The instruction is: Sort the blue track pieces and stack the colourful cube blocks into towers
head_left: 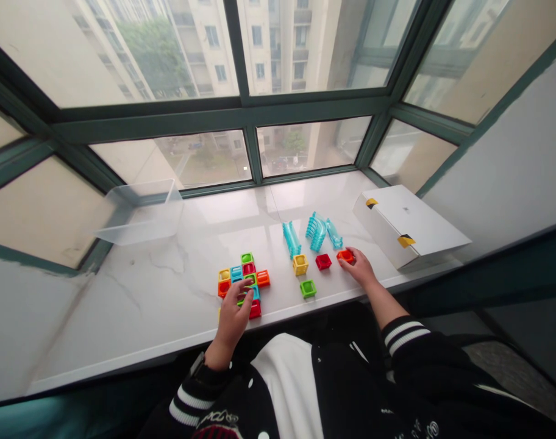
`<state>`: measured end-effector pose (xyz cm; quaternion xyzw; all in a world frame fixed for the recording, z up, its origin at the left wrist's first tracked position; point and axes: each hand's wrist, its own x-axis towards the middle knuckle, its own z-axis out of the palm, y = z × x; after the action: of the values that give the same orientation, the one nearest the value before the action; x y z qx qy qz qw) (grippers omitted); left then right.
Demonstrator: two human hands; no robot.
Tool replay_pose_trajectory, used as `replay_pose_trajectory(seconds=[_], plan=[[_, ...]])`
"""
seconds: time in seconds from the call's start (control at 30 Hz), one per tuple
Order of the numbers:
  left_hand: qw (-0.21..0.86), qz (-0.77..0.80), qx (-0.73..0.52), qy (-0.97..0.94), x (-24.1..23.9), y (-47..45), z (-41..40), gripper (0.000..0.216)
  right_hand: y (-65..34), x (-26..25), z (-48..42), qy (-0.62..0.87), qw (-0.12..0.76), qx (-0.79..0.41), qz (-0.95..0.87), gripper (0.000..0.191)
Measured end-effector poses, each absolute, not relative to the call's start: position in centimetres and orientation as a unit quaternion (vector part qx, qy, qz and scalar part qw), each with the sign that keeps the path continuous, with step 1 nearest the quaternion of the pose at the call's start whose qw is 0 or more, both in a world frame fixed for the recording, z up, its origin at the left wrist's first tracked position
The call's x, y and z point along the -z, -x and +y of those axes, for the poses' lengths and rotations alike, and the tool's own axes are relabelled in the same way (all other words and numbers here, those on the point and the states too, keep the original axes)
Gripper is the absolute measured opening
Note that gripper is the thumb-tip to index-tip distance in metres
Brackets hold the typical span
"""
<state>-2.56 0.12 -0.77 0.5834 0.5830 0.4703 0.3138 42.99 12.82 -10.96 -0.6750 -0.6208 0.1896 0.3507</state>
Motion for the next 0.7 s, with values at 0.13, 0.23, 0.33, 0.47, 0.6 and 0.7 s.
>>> replay_pose_trajectory(seconds=[0.13, 0.23, 0.33, 0.47, 0.6, 0.7], plan=[[0.298, 0.588, -0.468, -0.588, 0.8, 3.0, 0.2, 0.031, -42.6, 10.1, 12.4, 0.679, 0.358, -0.148, -0.624, 0.062], [0.291, 0.593, -0.468, -0.587, 0.9, 3.4, 0.2, 0.031, -41.6, 8.8, 12.0, 0.662, 0.364, -0.083, -0.65, 0.051], [0.289, 0.598, -0.47, -0.581, 1.0, 3.7, 0.1, 0.032, -40.1, 7.5, 11.7, 0.623, 0.346, -0.064, -0.699, 0.043], [0.293, 0.601, -0.47, -0.576, 1.2, 3.9, 0.0, 0.033, -37.8, 6.4, 11.7, 0.583, 0.273, -0.076, -0.762, 0.041], [0.297, 0.604, -0.472, -0.569, 1.3, 3.9, -0.1, 0.035, -36.0, 6.3, 11.8, 0.572, 0.216, -0.061, -0.789, 0.042], [0.303, 0.603, -0.481, -0.56, 1.3, 3.9, -0.1, 0.036, -35.3, 6.5, 11.8, 0.583, 0.194, -0.049, -0.788, 0.036]])
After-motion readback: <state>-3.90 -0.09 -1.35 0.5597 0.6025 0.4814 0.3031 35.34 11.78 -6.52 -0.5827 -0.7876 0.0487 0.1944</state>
